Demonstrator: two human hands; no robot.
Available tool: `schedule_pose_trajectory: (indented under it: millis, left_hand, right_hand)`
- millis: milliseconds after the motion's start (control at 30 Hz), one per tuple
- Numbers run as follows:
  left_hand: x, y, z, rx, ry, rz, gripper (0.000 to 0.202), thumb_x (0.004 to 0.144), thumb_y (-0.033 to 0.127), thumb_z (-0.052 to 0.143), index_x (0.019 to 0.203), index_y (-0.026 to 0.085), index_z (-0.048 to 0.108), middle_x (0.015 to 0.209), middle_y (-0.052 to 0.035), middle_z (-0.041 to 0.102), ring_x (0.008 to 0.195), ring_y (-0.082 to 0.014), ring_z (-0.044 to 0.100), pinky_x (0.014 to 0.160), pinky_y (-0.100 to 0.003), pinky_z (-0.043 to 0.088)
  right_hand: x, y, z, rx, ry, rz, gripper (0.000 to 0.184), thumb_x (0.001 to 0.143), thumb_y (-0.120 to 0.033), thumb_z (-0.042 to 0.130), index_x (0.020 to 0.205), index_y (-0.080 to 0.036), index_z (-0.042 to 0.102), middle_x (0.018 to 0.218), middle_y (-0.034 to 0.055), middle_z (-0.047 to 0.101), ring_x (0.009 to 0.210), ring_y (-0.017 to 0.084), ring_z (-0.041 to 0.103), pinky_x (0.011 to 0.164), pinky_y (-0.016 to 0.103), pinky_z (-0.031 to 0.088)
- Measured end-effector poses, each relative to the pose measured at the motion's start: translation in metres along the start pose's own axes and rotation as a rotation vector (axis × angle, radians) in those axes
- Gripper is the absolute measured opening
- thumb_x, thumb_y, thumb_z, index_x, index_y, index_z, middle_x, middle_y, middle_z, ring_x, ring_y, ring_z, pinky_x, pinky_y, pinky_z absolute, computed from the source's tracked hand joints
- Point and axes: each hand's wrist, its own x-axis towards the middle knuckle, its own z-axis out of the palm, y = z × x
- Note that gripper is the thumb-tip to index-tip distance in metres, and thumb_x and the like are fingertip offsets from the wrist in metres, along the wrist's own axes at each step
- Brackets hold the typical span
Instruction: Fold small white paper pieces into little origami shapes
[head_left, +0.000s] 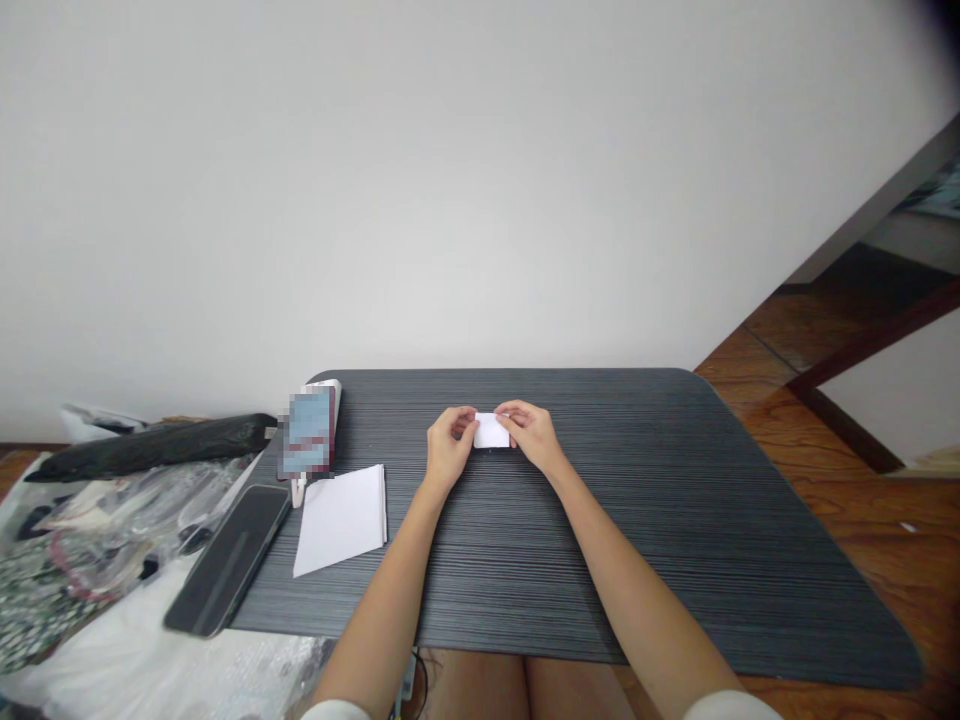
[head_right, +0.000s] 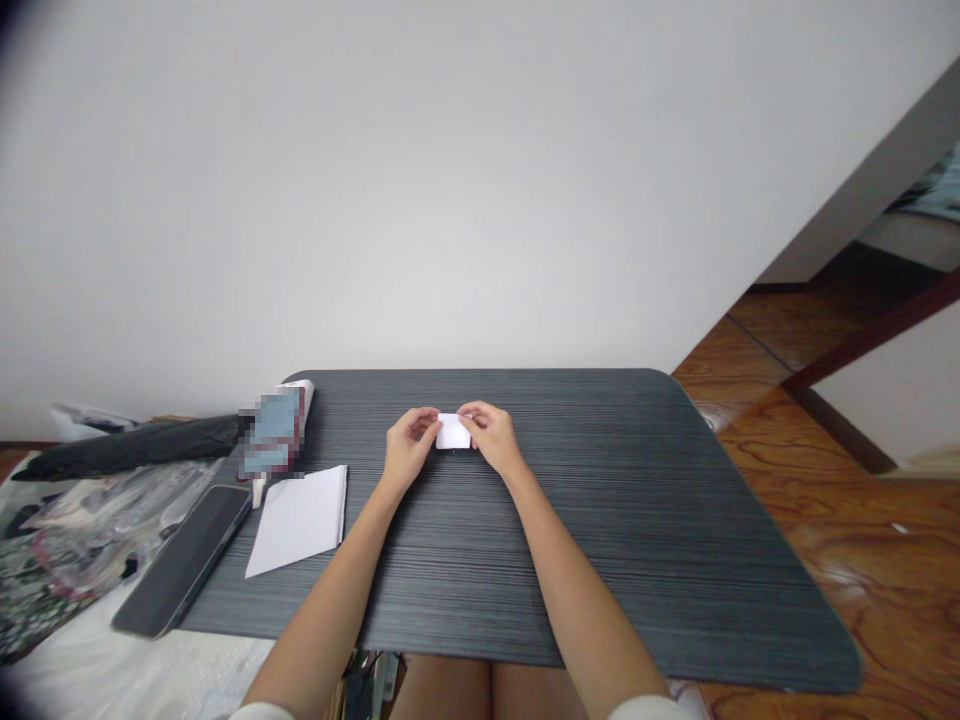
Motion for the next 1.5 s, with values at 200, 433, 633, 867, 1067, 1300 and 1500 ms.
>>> schedule_pose_trajectory:
  millis: [200,433,633,867,1067,1300,1500]
  left_hand:
    - [-0.002,0.002,0.001,0.085,0.002,0.040,0.016,0.075,0.023,0.053,0.088,0.015,0.058,0.085,-0.0056,0.061,0.069,-0.0120,0.058,0.063,-0.023,0.048]
    - [-0.004,0.012,-0.001,0.229,0.043,0.183,0.014,0.077,0.021,0.050,0.085,0.017,0.060,0.087,-0.0051,0.061,0.072,-0.0120,0.059,0.062,-0.022,0.049]
    - [-0.002,0.009,0.001,0.063,0.033,0.033,0.012,0.074,0.023,0.052,0.083,0.016,0.058,0.086,-0.0047,0.060,0.067,-0.0114,0.059,0.061,-0.023,0.049]
    - [0.003,0.003,0.002,-0.212,0.047,-0.189,0.014,0.066,0.024,0.059,0.074,0.013,0.056,0.074,-0.0030,0.060,0.067,-0.0116,0.058,0.063,-0.023,0.047]
    - [0.003,0.008,0.002,-0.194,0.086,-0.176,0.013,0.067,0.024,0.059,0.074,0.013,0.056,0.075,-0.0027,0.058,0.066,-0.0105,0.056,0.062,-0.021,0.045]
    - [0.003,0.008,0.002,-0.277,-0.046,-0.181,0.017,0.067,0.024,0.061,0.078,0.014,0.054,0.080,-0.0014,0.057,0.064,-0.0077,0.055,0.061,-0.020,0.044]
    - [0.003,0.016,0.003,-0.383,-0.229,-0.195,0.034,0.067,0.021,0.060,0.101,0.015,0.054,0.091,-0.0046,0.055,0.060,-0.0067,0.054,0.056,-0.020,0.044]
  right_hand:
    - [0.003,0.003,-0.001,0.005,-0.013,-0.007,0.016,0.068,-0.028,0.059,0.076,-0.015,0.059,0.061,-0.0002,0.055,0.047,0.008,0.047,0.040,0.018,0.034]
    - [0.004,0.002,0.000,0.060,-0.021,0.045,0.017,0.067,-0.029,0.059,0.076,-0.016,0.058,0.060,-0.0012,0.052,0.045,0.007,0.046,0.039,0.019,0.036]
    - [0.005,0.002,0.000,0.053,-0.037,0.015,0.016,0.067,-0.028,0.059,0.076,-0.015,0.057,0.064,-0.0004,0.053,0.047,0.007,0.047,0.041,0.019,0.036]
    - [0.005,0.000,0.001,0.003,-0.079,-0.025,0.015,0.069,-0.028,0.057,0.076,-0.016,0.056,0.070,0.0010,0.056,0.056,0.010,0.051,0.053,0.023,0.041]
    - [0.003,-0.004,0.003,-0.002,-0.151,-0.054,0.017,0.069,-0.027,0.058,0.081,-0.017,0.052,0.073,0.0002,0.055,0.061,0.010,0.052,0.055,0.022,0.042]
    - [0.004,-0.005,0.003,0.048,-0.062,0.010,0.014,0.069,-0.027,0.057,0.073,-0.017,0.048,0.064,-0.0026,0.051,0.046,0.005,0.044,0.038,0.016,0.034]
    - [0.004,-0.007,0.001,0.084,0.064,0.018,0.021,0.068,-0.033,0.057,0.082,-0.018,0.051,0.068,-0.0004,0.056,0.043,0.008,0.047,0.032,0.018,0.035]
